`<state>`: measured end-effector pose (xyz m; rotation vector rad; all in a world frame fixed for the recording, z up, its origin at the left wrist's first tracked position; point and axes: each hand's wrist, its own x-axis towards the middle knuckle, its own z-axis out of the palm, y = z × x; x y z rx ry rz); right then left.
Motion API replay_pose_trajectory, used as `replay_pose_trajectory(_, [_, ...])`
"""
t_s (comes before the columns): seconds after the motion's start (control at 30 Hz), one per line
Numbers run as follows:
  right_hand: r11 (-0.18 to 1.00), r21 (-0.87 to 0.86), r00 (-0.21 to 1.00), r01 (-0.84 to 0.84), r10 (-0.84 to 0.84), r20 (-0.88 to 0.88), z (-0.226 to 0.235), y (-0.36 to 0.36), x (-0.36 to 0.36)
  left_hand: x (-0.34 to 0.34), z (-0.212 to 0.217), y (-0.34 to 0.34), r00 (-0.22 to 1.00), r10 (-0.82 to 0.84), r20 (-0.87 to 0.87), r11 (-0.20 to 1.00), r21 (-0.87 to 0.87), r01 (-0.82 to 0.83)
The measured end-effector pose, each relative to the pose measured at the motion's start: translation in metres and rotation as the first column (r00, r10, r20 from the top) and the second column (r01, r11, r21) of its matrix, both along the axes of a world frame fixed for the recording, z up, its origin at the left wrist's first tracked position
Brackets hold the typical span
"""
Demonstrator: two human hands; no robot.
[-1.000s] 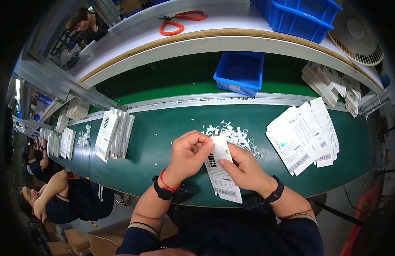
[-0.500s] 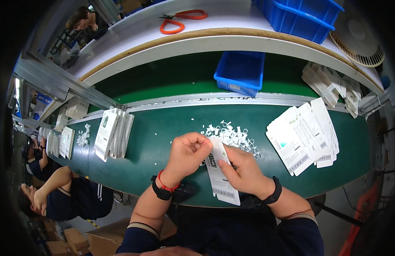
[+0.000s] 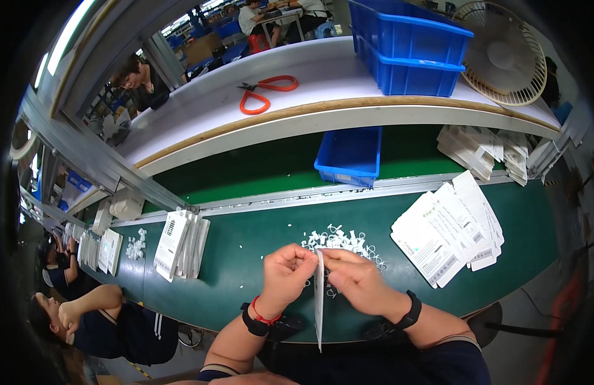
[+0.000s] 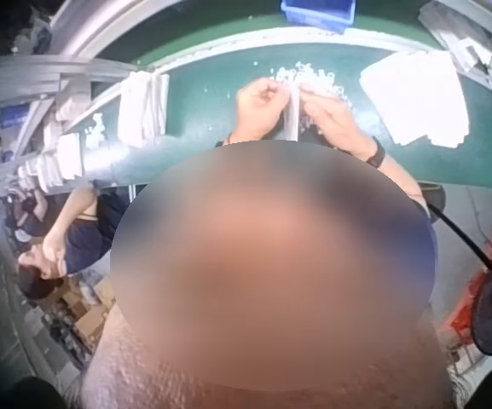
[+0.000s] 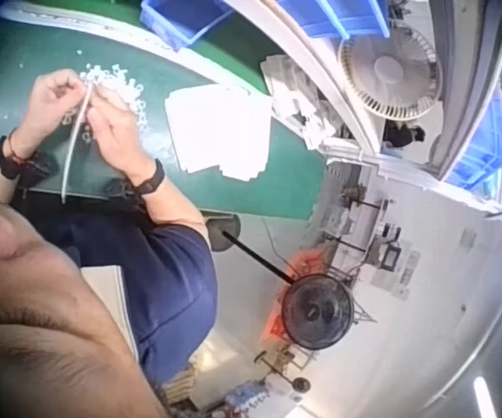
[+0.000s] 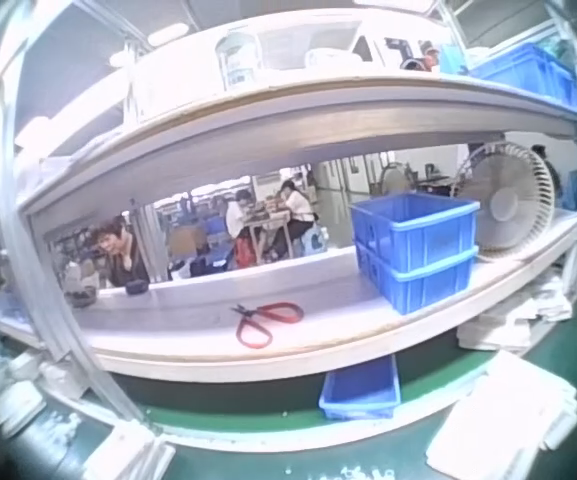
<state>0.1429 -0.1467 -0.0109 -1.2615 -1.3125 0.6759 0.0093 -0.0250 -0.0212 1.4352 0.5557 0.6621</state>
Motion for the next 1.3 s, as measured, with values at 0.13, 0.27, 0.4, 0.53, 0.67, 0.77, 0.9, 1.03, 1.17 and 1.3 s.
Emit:
replay_pose_trajectory(0.13, [0.999,-0.045,0.933,-0.009,-0.008,-0.36,-0.012,0.001,0.008,0.002,0.005,-0.002,0.988,-0.155,0.004,0.985,0.083,0.155])
replay_pose_trajectory(0.27, [0.992,-0.119,0.811,-0.039,-0.038,-0.584,-0.01,0.002,0.011,0.002,0.009,0.002,0.981,-0.193,-0.036,0.958,0.207,0.196])
replay_pose_trajectory(0.4, [0.989,-0.14,0.824,-0.042,-0.045,-0.564,-0.014,0.005,0.013,0.004,0.009,0.006,0.967,-0.245,-0.074,0.921,0.293,0.256])
replay_pose_trajectory(0.53, [0.992,-0.122,0.827,-0.034,-0.04,-0.561,-0.001,0.003,0.004,0.002,0.012,0.001,0.957,-0.281,-0.064,0.902,0.323,0.287])
replay_pose_trajectory(0.67, [0.992,-0.121,0.911,0.023,-0.071,-0.406,-0.005,0.001,0.008,0.006,0.0,0.002,0.949,-0.312,-0.041,0.883,0.357,0.305])
replay_pose_trajectory(0.77, [0.998,-0.061,0.919,-0.001,-0.023,-0.393,-0.002,0.0,0.009,0.005,0.008,0.001,0.97,-0.244,0.005,0.866,0.451,0.215])
replay_pose_trajectory(0.9, [0.998,-0.02,0.889,-0.058,0.043,-0.456,-0.004,-0.004,0.008,0.003,0.004,-0.005,0.902,-0.414,0.126,0.907,-0.03,0.42])
replay_pose_trajectory(1.03, [1.0,-0.019,0.891,0.018,-0.025,-0.454,-0.007,-0.002,0.012,0.004,-0.003,-0.002,0.901,-0.435,0.001,0.901,-0.004,0.435])
replay_pose_trajectory(1.17, [0.995,-0.065,0.817,0.07,-0.095,-0.568,0.001,0.002,0.013,0.007,-0.003,0.003,0.898,-0.365,0.247,0.917,-0.071,0.393])
replay_pose_trajectory(1.3, [0.999,-0.037,0.899,0.025,-0.038,-0.437,-0.007,0.001,0.022,0.007,0.009,0.015,0.945,-0.108,0.31,0.992,-0.032,0.124])
